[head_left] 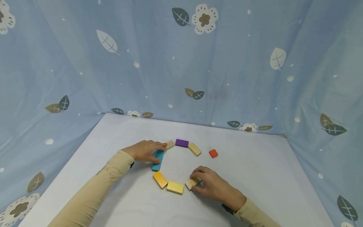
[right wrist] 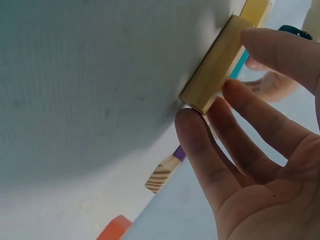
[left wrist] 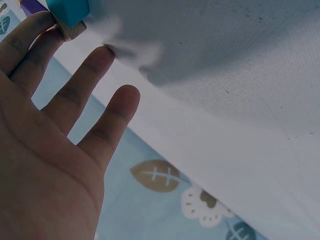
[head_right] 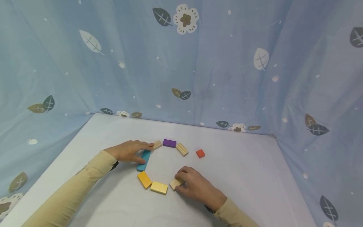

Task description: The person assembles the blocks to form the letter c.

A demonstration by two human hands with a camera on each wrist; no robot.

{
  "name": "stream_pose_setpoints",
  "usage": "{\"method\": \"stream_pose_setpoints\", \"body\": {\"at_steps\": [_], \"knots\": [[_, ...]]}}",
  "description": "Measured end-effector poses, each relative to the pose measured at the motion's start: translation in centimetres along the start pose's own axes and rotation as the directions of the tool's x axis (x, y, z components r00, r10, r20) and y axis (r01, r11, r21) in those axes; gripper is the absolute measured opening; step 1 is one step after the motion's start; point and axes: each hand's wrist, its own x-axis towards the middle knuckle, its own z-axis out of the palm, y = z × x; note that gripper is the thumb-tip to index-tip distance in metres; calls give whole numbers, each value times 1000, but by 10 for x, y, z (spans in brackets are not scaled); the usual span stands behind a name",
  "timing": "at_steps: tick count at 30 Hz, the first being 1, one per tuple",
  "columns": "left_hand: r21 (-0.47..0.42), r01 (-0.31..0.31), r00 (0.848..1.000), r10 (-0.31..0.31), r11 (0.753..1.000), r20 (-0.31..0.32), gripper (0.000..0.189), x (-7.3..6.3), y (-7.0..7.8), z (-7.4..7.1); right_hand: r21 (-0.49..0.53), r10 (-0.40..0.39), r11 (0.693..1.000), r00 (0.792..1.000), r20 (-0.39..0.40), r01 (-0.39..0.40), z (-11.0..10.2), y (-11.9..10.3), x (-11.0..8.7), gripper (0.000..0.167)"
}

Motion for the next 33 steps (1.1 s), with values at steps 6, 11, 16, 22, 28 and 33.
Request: {"method": "stream_pose_setpoints", "body": {"at_steps": [6, 11, 16, 22, 28, 33], "knots": [[-5, 7, 1000, -7, 1000, 9, 66, 0, 1, -1, 13, 5, 1000, 1000, 14, -5, 2, -2, 1, 33], [-5, 10, 1000, -10, 1000, 4, 66, 0, 0, 1, 12, -4, 1000, 1000, 15, 3, 4, -3, 2, 32], [-13, 11, 1000, -11, 1000, 1, 65, 0, 0, 1, 7, -7, 1000, 1000, 12, 7, 5, -4, 2, 31], [-12, 16, 1000, -16, 1000, 5, 66, 0, 0, 1, 3, -15, 1000, 1000, 4, 15, 5, -6, 0, 31], [-18, 18, 1000, -18, 1000, 0, 66, -1, 0, 2, 3, -31, 1000, 999, -12, 31, 6, -5, -1, 32], [-20, 16, 1000, -16, 1000, -2, 66, -1, 0, 2, 16, -48, 999, 998, -31, 48, 5, -4, -3, 34]]}}
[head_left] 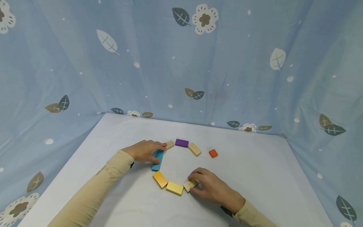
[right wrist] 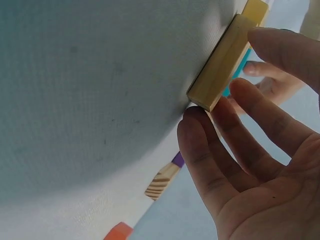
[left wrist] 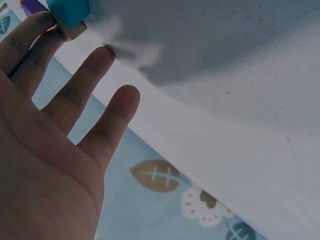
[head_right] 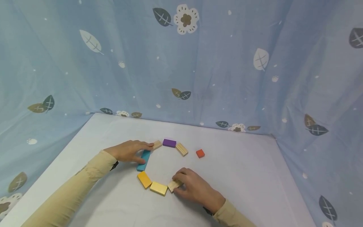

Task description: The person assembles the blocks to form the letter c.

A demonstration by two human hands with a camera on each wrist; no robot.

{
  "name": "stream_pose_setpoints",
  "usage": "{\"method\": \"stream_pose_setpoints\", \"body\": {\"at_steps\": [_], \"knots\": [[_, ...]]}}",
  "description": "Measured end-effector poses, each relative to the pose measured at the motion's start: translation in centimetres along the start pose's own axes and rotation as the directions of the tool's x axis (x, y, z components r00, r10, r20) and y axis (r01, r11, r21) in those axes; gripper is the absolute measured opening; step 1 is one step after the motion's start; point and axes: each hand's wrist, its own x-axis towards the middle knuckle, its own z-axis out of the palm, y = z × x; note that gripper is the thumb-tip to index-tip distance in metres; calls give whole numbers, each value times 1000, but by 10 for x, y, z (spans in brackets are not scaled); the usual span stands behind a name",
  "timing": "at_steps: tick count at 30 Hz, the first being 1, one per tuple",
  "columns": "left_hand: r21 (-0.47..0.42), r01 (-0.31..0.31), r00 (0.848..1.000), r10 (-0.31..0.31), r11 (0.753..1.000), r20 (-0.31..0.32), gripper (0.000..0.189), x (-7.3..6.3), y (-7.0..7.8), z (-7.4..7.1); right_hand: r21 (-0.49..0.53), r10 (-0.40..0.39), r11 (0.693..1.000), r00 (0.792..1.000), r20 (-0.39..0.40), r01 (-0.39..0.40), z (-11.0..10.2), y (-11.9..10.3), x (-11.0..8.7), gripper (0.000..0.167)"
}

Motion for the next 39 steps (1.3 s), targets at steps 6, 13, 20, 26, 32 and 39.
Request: {"method": "stream_pose_setpoints", "body": {"at_steps": [6, 13, 20, 26, 32, 39], "knots": [[1, 3, 1000, -3, 1000, 0, 65, 0, 0, 0, 5, 13, 1000, 1000, -26, -13, -5, 3, -2, 36], [-14, -1, 1000, 1, 1000, -1, 66, -1, 2, -1, -11, -5, 1000, 992, -124, 3, -12, 11, -4, 38], [-12, -24, 1000, 24, 1000, -3, 66, 0, 3, -2, -45, 1, 999, 979, -202, -10, -17, 21, -6, 44], [-5, -20, 1000, 20, 1000, -4, 66, -1, 2, -3, -76, -12, 997, 969, -248, -8, -28, 30, -9, 47], [3, -28, 1000, 28, 1000, -10, 66, -1, 2, -3, -23, 32, 999, 959, -283, -40, -43, 41, -11, 50], [-2, -20, 1000, 20, 1000, -10, 66, -1, 3, -2, 9, 22, 1000, 948, -318, -20, -51, 60, -9, 51]]}}
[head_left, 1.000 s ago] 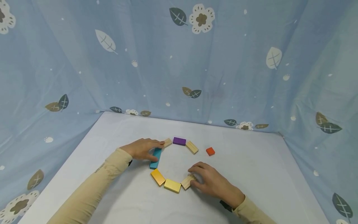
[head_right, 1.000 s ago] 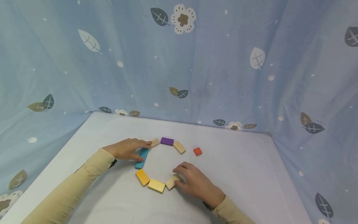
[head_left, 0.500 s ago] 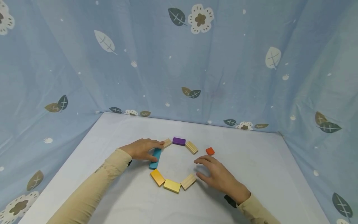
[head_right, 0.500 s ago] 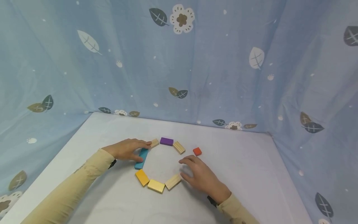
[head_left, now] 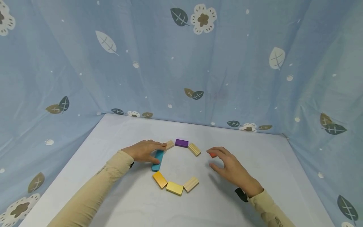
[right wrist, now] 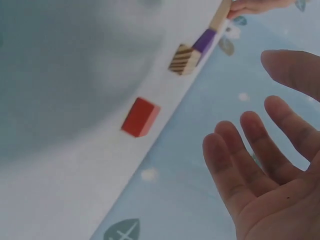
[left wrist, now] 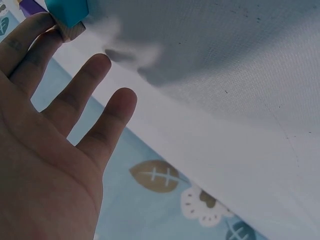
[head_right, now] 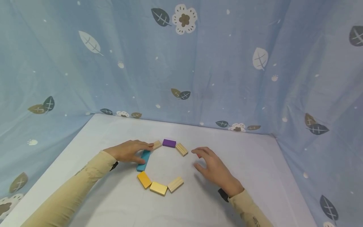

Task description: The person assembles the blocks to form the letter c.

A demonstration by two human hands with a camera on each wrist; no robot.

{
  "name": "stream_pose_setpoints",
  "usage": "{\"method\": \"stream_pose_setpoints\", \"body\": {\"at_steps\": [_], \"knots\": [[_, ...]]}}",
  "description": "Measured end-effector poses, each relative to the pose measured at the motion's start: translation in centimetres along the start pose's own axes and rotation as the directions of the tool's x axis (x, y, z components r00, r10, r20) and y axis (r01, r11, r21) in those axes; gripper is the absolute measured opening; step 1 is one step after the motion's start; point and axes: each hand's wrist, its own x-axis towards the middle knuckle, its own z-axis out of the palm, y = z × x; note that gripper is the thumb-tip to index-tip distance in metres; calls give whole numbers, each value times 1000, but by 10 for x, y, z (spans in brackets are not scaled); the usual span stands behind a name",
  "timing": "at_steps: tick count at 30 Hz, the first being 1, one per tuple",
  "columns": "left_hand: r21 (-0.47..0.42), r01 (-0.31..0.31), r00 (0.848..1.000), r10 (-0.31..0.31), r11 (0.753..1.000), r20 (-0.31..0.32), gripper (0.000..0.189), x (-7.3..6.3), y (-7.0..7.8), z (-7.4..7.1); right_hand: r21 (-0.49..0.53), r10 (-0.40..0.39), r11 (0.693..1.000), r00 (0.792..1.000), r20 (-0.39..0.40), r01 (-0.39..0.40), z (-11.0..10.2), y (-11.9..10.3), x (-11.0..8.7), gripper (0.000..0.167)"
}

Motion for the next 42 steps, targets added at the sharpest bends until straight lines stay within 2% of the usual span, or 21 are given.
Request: {"method": "stream_pose_setpoints", "body": {"at_steps": [9, 19, 32, 39, 42], "knots": [[-3, 6, 1000, -6, 1000, -3, 65, -1, 1, 0, -48, 19, 999, 1000, -11, -20, 4, 31, 6, 56], [8, 1, 1000, -1, 1000, -9, 65, -1, 1, 0, -58, 61, 997, 991, 118, -55, 5, 47, 13, 57], [0, -3, 1000, 3, 1000, -1, 65, -1, -1, 1, -98, 73, 994, 974, 215, -53, 13, 55, 19, 53], [-5, -5, 1000, 5, 1000, -2, 65, 0, -3, 2, -97, 15, 995, 983, 183, 2, 18, 58, 19, 46], [-5, 1, 1000, -1, 1000, 4, 65, 0, -3, 2, -95, 24, 995, 985, 173, -7, 18, 58, 18, 44]]}}
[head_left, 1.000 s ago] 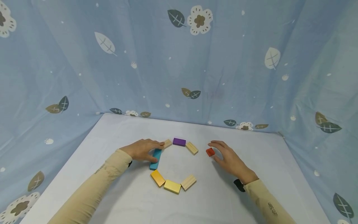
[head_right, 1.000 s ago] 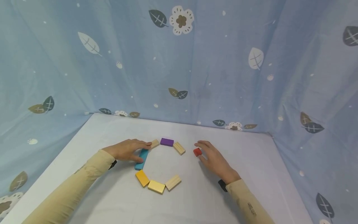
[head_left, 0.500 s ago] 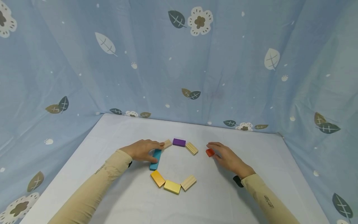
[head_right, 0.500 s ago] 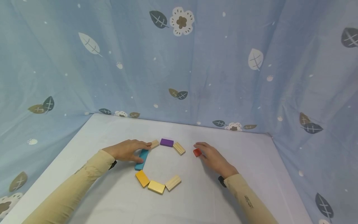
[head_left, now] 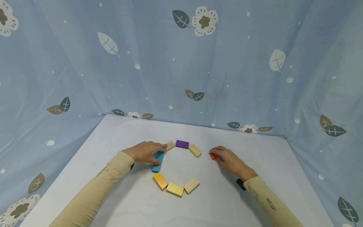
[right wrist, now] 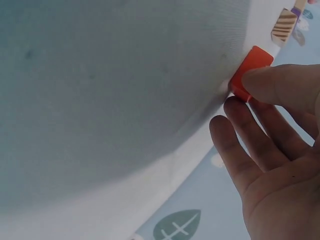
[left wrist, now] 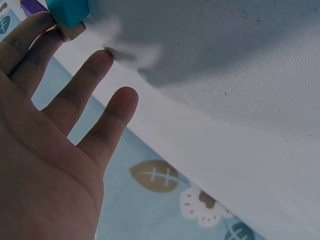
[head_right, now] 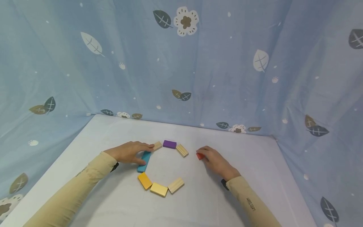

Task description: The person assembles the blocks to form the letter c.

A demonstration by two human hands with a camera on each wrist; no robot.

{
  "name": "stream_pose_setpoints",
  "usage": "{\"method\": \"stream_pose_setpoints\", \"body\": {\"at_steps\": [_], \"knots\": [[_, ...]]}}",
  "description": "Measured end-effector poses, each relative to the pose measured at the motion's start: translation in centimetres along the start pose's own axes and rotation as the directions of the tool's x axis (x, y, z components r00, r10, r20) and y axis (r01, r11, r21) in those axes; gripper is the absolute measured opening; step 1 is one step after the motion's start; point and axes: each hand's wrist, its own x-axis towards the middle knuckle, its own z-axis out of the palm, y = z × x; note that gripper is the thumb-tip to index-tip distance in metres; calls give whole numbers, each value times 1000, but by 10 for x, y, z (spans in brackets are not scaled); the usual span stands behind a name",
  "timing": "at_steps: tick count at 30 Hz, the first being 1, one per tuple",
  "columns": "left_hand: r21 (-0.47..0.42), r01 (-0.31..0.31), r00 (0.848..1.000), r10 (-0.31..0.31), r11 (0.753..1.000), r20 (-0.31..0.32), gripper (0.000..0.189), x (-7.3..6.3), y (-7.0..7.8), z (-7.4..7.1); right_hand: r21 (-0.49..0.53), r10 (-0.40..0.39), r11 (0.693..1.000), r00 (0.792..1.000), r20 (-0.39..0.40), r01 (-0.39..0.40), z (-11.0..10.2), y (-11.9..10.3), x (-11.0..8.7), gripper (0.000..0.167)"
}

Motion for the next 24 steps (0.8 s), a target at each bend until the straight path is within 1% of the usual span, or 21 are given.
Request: {"method": "stream_pose_setpoints", "body": {"at_steps": [7, 13, 15, 20, 24], "knots": [[6, 3, 1000, -3, 1000, 4, 66, -1, -1, 1, -16, 43, 999, 999, 18, -43, 2, -1, 1, 44], [12, -18, 1000, 18, 1000, -6, 65, -1, -2, 0, -9, 82, 997, 997, 15, -82, 1, -4, 1, 43], [11, -16, 1000, 16, 1000, -5, 65, -1, -2, 1, -6, 97, 995, 995, 15, -97, 1, -4, 0, 42], [12, -8, 1000, 8, 1000, -1, 65, 0, -1, 0, -2, 113, 994, 993, -18, -113, -1, -5, -2, 41], [18, -14, 1000, 14, 1000, -3, 65, 0, -1, 0, 0, 112, 994, 993, -43, -113, -2, -3, -5, 42]]}}
